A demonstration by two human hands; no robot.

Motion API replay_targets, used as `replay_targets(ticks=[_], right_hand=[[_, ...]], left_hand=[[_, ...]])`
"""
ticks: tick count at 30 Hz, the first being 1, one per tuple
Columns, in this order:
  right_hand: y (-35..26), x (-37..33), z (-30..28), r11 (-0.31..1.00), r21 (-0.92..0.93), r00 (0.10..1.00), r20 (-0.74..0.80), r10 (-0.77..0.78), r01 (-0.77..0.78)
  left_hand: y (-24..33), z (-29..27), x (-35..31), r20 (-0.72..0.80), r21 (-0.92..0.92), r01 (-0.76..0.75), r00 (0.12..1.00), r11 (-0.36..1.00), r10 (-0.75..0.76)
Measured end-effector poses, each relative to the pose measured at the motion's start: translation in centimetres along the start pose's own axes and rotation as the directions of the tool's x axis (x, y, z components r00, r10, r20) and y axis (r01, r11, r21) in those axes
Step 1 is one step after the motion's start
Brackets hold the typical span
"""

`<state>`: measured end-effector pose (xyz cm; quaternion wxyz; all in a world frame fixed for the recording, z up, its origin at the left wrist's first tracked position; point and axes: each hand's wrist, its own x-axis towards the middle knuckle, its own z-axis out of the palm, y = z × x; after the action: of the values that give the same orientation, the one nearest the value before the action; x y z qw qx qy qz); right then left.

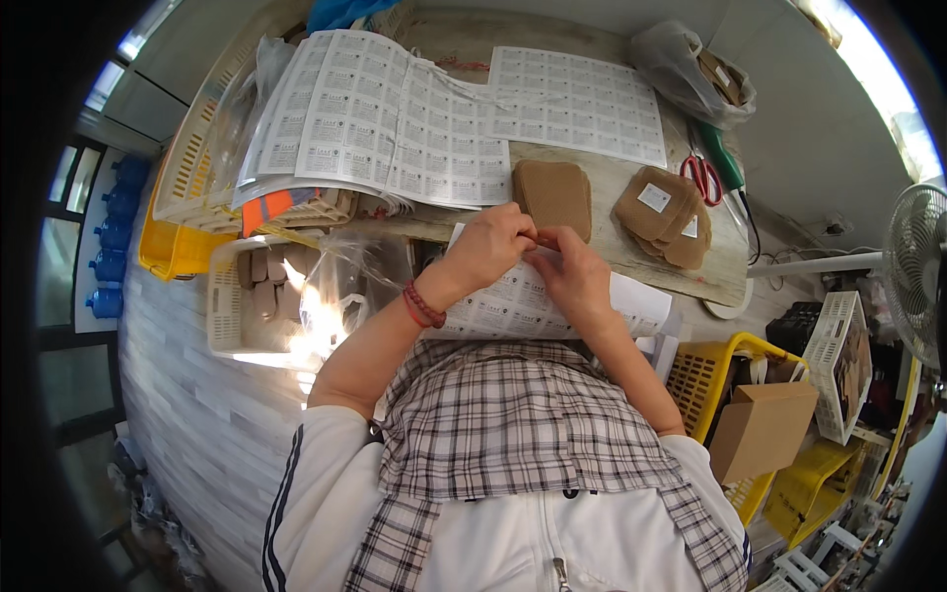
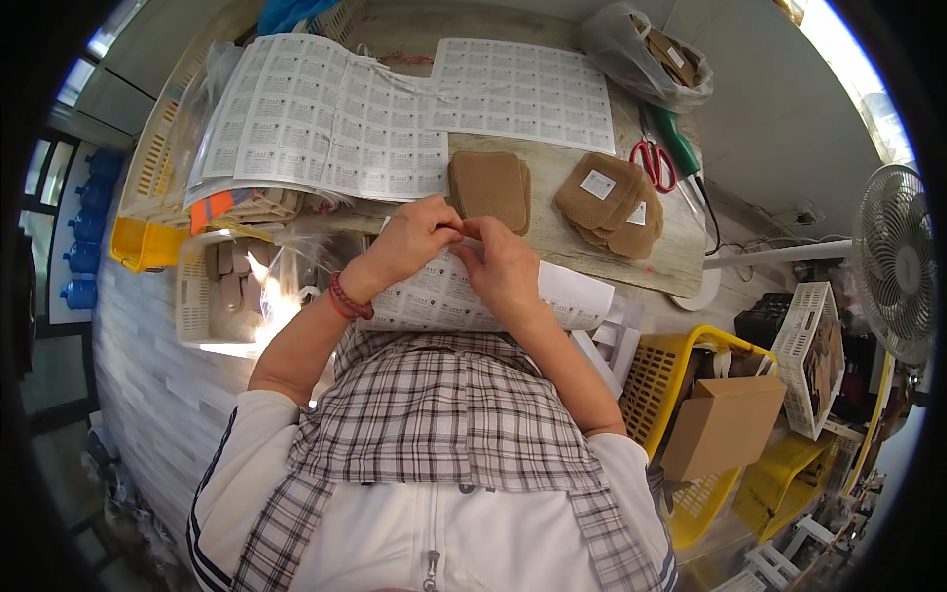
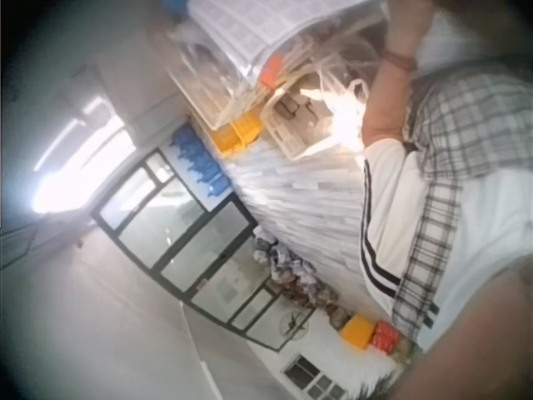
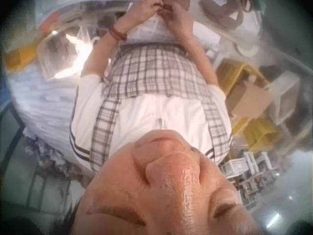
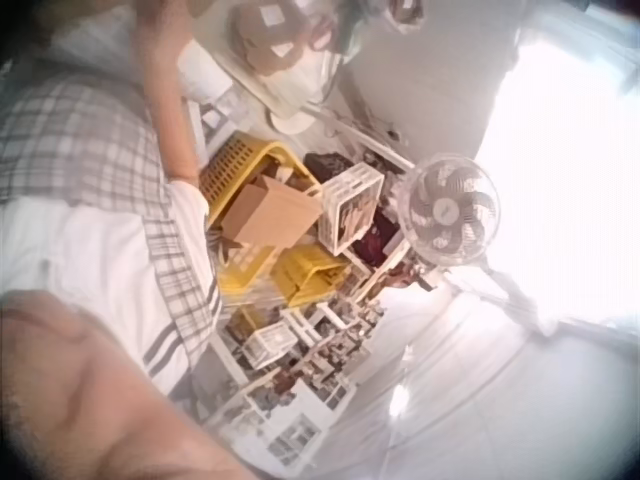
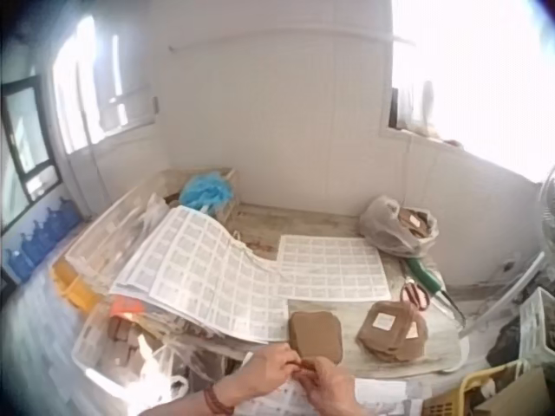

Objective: The person repeatedly peels small white labels from a sheet and affixes them to small brown paper packages on a table. The person handles the label sheet and packages by hand, placing each labeled package into a growing stack.

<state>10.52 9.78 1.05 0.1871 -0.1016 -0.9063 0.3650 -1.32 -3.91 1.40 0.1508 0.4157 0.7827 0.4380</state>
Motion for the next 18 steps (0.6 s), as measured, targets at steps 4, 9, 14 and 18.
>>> replay_targets(ticks=[4,9,14,18], right_hand=[[0.4,-0.5,0.5,0.999,0.04,0.999,-0.036,-0.027,0.029],[0.4,-0.6,1.1,0.956,-0.112,0.946,-0.151,-0.285,0.271],[0.3,-0.6,1.2,0.884,-0.267,0.884,-0.172,-0.435,0.383],[0.4,-0.7,1.5,0.875,-0.269,0.873,-0.176,-0.455,0.402]], left_hand=[[0.2,-3.2,-1.1,0.08,0.057,0.153,0.984,0.987,-0.157],[-0.5,-3.2,-1.7,0.084,0.004,0.26,0.962,0.966,-0.26],[-1.1,-3.1,-1.7,0.089,-0.051,0.268,0.961,0.962,-0.263],[-0.9,-3.2,-1.5,0.095,-0.037,0.28,0.957,0.959,-0.276]])
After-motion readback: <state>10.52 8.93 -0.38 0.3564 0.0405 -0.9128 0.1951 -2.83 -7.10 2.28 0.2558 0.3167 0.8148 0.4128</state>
